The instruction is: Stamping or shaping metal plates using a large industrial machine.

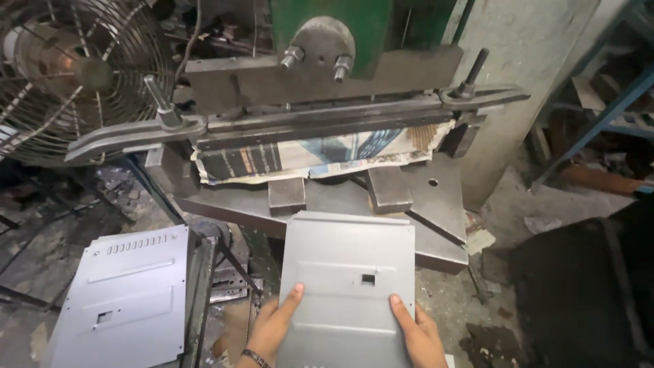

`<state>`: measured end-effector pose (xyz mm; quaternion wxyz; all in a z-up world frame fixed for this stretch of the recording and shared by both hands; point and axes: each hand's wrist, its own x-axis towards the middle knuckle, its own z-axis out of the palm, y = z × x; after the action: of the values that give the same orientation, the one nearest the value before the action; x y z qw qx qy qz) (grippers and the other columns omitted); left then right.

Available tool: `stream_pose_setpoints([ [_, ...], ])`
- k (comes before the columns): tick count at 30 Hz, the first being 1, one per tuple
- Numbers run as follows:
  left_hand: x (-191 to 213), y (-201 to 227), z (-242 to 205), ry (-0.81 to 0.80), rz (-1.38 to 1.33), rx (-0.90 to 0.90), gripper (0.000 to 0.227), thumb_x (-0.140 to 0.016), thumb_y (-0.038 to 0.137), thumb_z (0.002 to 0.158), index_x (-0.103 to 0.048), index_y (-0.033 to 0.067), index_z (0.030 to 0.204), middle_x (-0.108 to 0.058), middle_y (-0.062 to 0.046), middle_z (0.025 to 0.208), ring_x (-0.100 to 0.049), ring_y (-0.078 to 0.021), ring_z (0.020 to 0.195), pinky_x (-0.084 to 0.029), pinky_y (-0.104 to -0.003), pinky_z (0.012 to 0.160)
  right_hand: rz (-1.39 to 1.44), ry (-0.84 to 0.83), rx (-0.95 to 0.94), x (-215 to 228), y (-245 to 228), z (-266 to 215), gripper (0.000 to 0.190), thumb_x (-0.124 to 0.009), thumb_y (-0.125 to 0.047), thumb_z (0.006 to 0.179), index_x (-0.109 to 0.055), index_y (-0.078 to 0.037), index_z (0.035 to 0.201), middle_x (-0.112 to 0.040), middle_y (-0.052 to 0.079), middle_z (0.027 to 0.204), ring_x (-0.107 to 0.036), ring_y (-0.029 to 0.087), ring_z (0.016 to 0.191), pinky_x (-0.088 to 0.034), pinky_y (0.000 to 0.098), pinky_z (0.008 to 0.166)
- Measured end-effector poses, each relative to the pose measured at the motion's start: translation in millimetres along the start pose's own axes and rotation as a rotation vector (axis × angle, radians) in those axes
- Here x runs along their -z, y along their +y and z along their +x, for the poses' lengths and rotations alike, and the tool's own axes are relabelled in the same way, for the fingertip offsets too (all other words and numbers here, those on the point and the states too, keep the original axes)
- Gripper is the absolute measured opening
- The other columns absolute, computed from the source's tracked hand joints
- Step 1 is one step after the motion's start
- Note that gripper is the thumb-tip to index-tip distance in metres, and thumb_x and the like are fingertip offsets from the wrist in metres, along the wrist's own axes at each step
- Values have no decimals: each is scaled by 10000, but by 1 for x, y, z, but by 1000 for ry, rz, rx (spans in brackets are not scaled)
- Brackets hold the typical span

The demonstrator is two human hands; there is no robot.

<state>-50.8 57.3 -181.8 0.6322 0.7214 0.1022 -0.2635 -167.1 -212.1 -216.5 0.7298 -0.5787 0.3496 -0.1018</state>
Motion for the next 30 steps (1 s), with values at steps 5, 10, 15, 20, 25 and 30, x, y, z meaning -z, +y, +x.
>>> stream_pose_setpoints([
  [5, -9, 19, 2, 13, -86, 27, 782, -770, 570, 748, -693, -31, 1242, -761, -133, 1189, -694, -218, 1126, -499, -336, 990, -104, 96, -98, 0, 3, 6, 551, -707, -389, 918, -728, 71, 1220, -782, 166, 1176, -691, 210, 1100, -481, 320, 995],
  [10, -24, 15, 19, 156, 31, -177, 933, -800, 541, 729, -487, -73, 1358, -698, -209, 1195, -696, -266, 1109, -539, -358, 959, -151, 91, 134, 0, 28, 8, 572, -643, -430, 938, -763, 88, 1148, -812, 181, 1099, -699, 198, 1061, -500, 312, 972],
  [15, -20, 19, 16, 53, -48, -179, 933, -775, 531, 741, -444, -76, 1367, -715, -211, 1169, -705, -279, 1043, -570, -378, 893, -292, 170, 248, -5, 24, 4, 589, -645, -454, 924, -737, 82, 1150, -799, 187, 1076, -704, 205, 1041, -507, 332, 957],
  [20, 29, 27, 43, -164, 325, -212, 710, -700, 573, 882, -634, -16, 1273, -753, -131, 1072, -694, -194, 943, -548, -312, 813, -403, 320, 125, -10, 18, -4, 649, -684, -502, 907, -741, 102, 1136, -800, 242, 1043, -737, 257, 1030, -526, 352, 963],
  [25, 276, -12, 222, -478, 838, -930, 364, -662, 281, 874, -690, 101, 1189, -815, -21, 1051, -804, -135, 925, -627, -273, 784, -437, 338, 105, -11, 13, -8, 637, -693, -488, 879, -741, 68, 1187, -793, 240, 1076, -731, 260, 1064, -487, 340, 997],
  [30, 439, 55, 156, 848, 760, -147, 807, -513, 689, 1050, -740, -75, 1181, -704, -332, 1161, -653, -484, 1150, -489, -530, 996, -319, 345, 206, 2, 52, 12, 598, -702, -424, 922, -711, 100, 1210, -776, 247, 1111, -711, 281, 1108, -474, 361, 1025],
])
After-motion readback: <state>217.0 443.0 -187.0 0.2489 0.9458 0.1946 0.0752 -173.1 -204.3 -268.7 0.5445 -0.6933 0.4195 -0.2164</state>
